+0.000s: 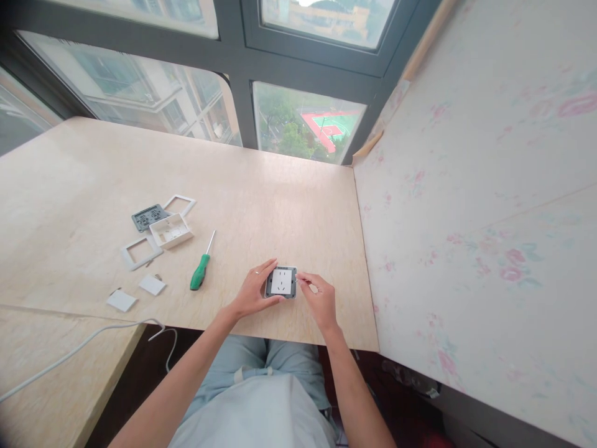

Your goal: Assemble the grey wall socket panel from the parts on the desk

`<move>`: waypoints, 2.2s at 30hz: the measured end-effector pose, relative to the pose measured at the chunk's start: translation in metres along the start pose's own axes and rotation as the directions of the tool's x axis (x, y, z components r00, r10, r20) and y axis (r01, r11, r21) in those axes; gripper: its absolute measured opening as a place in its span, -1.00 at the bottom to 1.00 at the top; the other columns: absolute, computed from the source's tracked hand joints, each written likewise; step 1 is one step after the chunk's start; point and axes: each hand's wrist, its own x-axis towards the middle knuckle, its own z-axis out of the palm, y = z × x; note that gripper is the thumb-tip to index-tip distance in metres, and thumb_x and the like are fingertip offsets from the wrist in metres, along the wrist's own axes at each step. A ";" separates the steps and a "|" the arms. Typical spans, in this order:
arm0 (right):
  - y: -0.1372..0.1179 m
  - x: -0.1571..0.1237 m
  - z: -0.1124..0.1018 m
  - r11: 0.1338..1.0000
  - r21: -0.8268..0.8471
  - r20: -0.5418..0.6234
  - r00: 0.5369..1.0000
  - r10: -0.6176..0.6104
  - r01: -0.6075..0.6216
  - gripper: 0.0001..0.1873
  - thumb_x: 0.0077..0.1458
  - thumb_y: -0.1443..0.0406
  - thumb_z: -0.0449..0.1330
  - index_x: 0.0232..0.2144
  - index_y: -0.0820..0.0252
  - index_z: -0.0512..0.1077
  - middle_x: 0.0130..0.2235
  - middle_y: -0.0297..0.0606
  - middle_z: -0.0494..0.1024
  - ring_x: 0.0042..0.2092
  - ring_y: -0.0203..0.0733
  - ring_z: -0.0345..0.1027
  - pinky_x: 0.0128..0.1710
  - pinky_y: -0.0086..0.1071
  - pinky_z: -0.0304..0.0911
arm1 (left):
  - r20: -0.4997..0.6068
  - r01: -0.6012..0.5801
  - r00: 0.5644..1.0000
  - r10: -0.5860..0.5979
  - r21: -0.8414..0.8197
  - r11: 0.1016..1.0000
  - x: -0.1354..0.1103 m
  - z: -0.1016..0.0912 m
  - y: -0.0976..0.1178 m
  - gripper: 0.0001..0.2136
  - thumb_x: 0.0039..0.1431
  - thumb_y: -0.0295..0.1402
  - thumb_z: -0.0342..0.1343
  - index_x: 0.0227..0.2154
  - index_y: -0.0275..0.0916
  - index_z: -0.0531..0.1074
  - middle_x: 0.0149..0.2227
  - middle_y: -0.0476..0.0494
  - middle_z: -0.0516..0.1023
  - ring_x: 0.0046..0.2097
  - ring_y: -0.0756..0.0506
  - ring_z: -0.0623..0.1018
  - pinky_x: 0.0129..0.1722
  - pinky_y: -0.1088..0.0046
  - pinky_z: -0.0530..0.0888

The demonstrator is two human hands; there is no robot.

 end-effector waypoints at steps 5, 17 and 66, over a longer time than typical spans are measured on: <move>-0.005 0.004 0.005 0.994 -0.057 0.039 0.995 -0.091 0.093 -0.84 0.14 0.21 0.23 -0.26 -0.01 0.62 -0.20 -0.24 0.68 -0.14 -0.06 0.55 -0.03 -0.11 0.43 | 0.008 0.017 1.000 -0.017 -0.003 1.000 0.001 0.000 0.001 -0.12 0.06 0.07 0.24 0.34 -0.17 0.03 0.33 -0.38 0.21 0.32 -0.32 0.27 0.26 0.04 0.24; -0.004 0.004 0.009 0.967 -0.140 0.116 0.974 -0.195 0.211 -0.77 0.20 0.28 0.16 -0.23 -0.06 0.62 -0.21 -0.26 0.68 -0.14 -0.06 0.54 -0.07 -0.13 0.41 | 0.020 0.043 0.999 -0.043 -0.012 0.999 0.002 -0.001 0.002 -0.17 0.06 0.08 0.23 0.31 -0.16 0.10 0.30 -0.35 0.27 0.31 -0.30 0.30 0.25 0.08 0.24; 0.010 -0.003 0.007 0.920 -0.311 0.144 0.969 -0.202 0.238 -0.83 0.19 0.31 0.16 -0.28 0.07 0.58 0.00 -0.13 0.58 0.08 -0.04 0.42 0.14 -0.02 0.31 | -0.010 0.049 0.999 -0.050 -0.038 0.998 0.001 0.002 0.000 -0.17 0.02 0.09 0.27 0.29 -0.14 0.15 0.28 -0.32 0.32 0.28 -0.30 0.34 0.25 0.08 0.26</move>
